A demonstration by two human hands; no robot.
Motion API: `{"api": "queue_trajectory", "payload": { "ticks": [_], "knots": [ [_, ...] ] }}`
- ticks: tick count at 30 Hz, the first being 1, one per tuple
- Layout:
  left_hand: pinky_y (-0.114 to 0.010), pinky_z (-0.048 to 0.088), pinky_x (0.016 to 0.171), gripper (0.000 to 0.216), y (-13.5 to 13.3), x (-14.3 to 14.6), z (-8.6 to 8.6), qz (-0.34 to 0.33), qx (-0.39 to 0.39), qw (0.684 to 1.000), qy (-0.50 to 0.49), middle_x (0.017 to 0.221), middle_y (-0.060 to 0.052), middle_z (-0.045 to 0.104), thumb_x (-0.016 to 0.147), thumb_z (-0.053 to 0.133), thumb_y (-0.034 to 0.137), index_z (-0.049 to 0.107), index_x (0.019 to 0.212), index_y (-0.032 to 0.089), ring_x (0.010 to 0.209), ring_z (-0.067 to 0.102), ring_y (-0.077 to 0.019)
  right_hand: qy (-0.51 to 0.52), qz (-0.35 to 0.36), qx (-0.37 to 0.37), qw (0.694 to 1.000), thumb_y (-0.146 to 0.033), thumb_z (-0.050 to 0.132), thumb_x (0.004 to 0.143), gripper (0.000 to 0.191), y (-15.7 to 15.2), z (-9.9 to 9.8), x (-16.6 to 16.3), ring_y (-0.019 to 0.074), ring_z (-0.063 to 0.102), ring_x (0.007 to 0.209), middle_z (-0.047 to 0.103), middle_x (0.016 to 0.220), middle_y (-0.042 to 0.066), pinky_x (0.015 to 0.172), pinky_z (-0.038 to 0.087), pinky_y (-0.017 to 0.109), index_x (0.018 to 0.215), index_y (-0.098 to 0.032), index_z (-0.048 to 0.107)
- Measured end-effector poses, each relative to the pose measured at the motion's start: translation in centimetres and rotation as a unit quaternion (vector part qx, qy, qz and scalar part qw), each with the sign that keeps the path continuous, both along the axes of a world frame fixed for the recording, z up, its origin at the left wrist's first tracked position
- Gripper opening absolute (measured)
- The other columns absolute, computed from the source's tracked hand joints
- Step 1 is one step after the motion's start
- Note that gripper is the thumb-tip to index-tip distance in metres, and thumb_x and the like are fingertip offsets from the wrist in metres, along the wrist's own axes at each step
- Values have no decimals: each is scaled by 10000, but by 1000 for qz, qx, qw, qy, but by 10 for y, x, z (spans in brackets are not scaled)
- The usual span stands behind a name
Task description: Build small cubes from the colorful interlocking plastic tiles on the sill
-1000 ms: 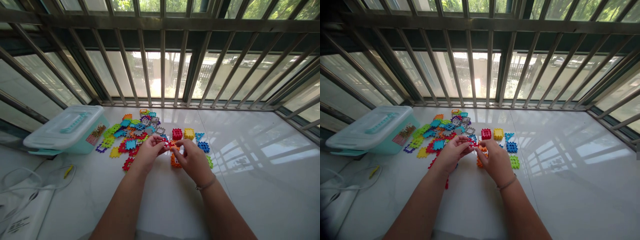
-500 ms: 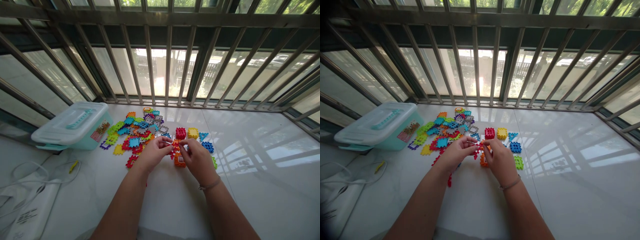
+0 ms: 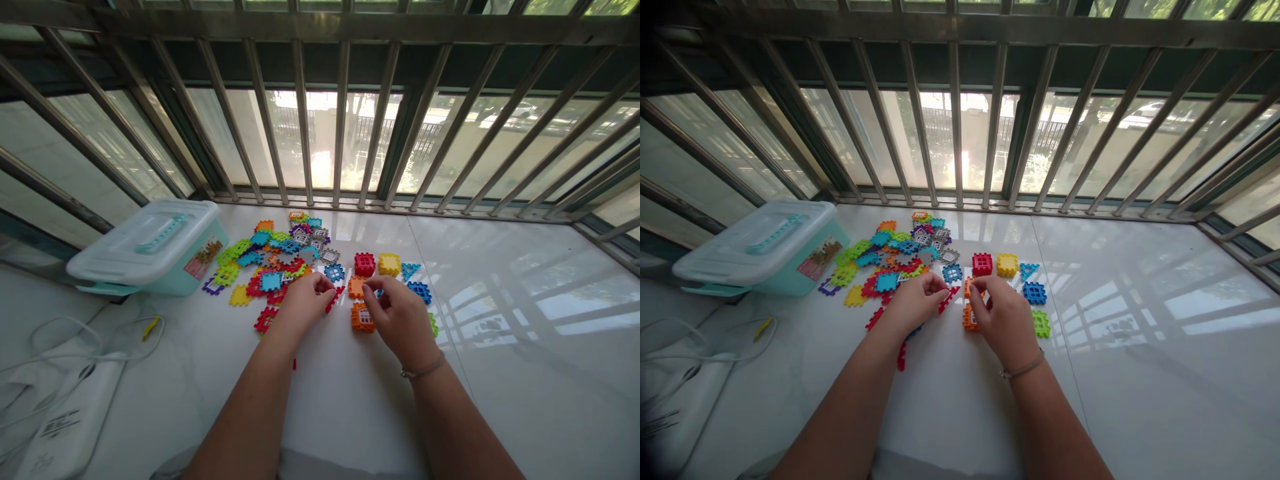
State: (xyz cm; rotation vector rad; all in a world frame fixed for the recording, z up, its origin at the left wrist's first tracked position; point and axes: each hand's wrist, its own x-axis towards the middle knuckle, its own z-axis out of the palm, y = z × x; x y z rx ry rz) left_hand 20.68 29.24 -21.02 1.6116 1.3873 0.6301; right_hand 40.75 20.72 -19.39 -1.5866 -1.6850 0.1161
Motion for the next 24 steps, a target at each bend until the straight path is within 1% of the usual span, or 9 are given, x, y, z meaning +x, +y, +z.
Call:
{"api": "queue_trajectory", "payload": {
  "ticks": [5,9,11,13,17,19,21,24],
  "knots": [
    [-305,442,706,14,-1,5,-4,-16,50,998,35,843,-54,779,837,751,230,751,823,227,778,680,-235,-5,42,-11,999,-362,610,1079,167,0,-3,0,159,661,647,794,945,17,649,485,309,1046,-251,730],
    [-334,481,783,54,1,3,-4,-7,82,995,57,928,-83,784,846,751,197,768,892,221,845,702,-257,-11,50,-13,999,-362,613,1086,165,-1,-2,0,160,668,655,791,929,12,655,478,306,1052,-250,729],
    [-359,504,832,75,1,2,-3,-14,105,992,71,967,-93,782,862,749,201,781,926,221,875,708,-269,-9,49,-13,999,-364,614,1085,166,-1,-2,0,162,670,654,791,921,13,655,476,304,1050,-251,729],
    [-386,523,893,81,1,1,-2,-38,134,988,73,1016,-102,785,883,744,213,792,946,225,926,714,-283,-7,49,-15,999,-366,612,1085,167,-1,-2,0,161,669,650,793,923,13,653,474,303,1049,-252,730],
    [-441,526,1025,115,-1,3,-3,-119,187,973,60,1104,-126,786,943,692,212,803,966,231,1097,713,-320,-7,51,-16,999,-365,615,1085,164,-1,-2,0,155,665,647,790,914,7,650,469,297,1048,-252,728],
    [-481,501,1115,153,-2,6,-7,-140,210,966,54,1203,-148,786,974,681,240,812,1052,231,1215,694,-344,-8,54,-18,998,-366,614,1086,166,-1,-2,-1,156,665,649,790,912,10,651,467,295,1049,-249,726],
    [-513,451,1209,253,-3,8,-11,-145,229,960,64,1353,-170,759,1007,667,288,795,1213,220,1342,648,-361,-8,56,-19,998,-367,612,1087,170,0,-2,-1,158,667,655,791,913,15,656,469,292,1049,-247,727],
    [-523,413,1270,408,-3,9,-16,-152,232,953,123,1484,-181,707,1072,582,354,712,1417,179,1446,588,-357,-8,56,-15,998,-360,617,1085,169,0,-2,-1,155,671,668,790,909,17,666,468,283,1057,-239,732]
  ]
}}
